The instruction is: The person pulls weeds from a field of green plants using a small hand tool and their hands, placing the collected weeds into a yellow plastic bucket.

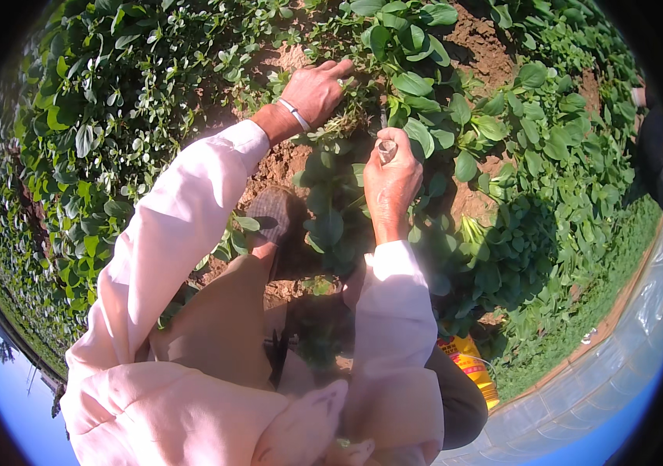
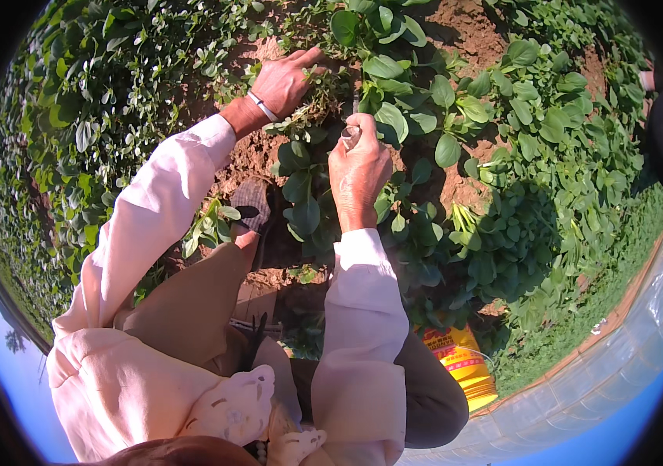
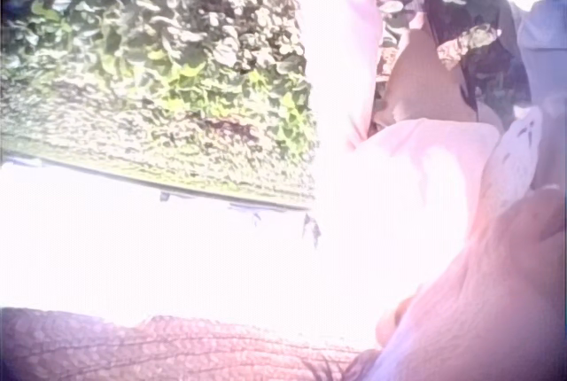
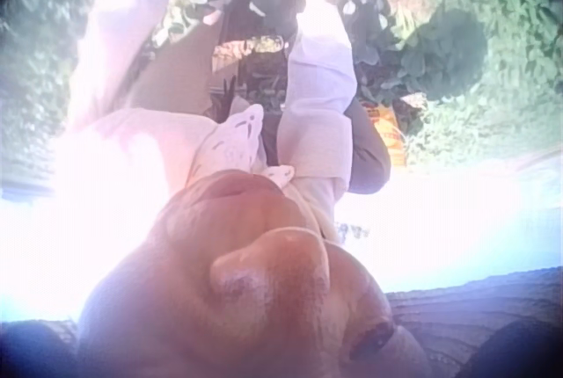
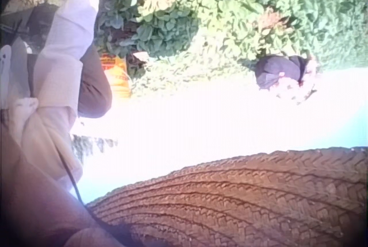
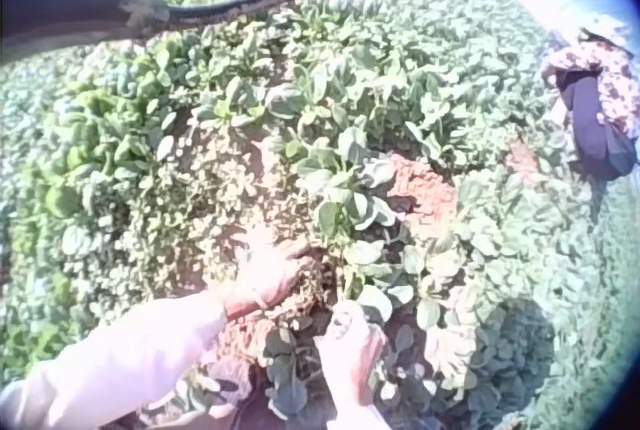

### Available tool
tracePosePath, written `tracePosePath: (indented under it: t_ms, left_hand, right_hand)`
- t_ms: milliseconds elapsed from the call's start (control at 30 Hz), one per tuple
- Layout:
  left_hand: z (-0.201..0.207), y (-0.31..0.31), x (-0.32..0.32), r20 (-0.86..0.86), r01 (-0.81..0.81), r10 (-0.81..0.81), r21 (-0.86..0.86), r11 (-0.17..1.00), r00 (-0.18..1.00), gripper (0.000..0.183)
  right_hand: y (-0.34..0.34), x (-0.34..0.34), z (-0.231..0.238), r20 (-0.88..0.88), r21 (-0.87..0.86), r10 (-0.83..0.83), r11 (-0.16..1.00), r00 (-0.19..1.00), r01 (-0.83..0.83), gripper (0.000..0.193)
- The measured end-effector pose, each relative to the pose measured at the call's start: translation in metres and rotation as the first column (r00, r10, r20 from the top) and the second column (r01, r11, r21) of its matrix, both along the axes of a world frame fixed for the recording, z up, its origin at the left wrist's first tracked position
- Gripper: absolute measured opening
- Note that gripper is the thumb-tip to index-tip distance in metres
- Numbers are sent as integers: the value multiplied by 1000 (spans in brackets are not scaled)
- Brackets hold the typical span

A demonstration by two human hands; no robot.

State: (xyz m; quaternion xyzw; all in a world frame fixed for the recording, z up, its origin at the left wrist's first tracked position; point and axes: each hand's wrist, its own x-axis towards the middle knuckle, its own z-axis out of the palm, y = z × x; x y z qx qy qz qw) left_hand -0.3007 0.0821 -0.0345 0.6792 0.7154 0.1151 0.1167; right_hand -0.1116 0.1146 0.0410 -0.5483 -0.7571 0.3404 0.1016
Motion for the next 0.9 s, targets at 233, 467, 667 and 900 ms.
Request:
tracePosePath:
  t_ms: [233,467,667,900]
  left_hand:
    - [-3,46,-11,-147,76,-95,-127,989,985,28]
    - [-9,35,-8,-82,5,0,60,998,997,39]
    - [3,-55,-51,386,-95,25,162,982,922,44]
    - [37,-56,-49,0,-46,46,-107,993,999,45]
  right_hand:
    - [4,-2,-10,-45,36,50,998,998,-49,25]
    - [19,-10,-7,-1,-33,-5,999,1000,5,26]
    - [-11,14,9,-131,-72,11,997,991,-20,22]
    - [-14,7,2,-168,-144,-19,990,986,-5,21]
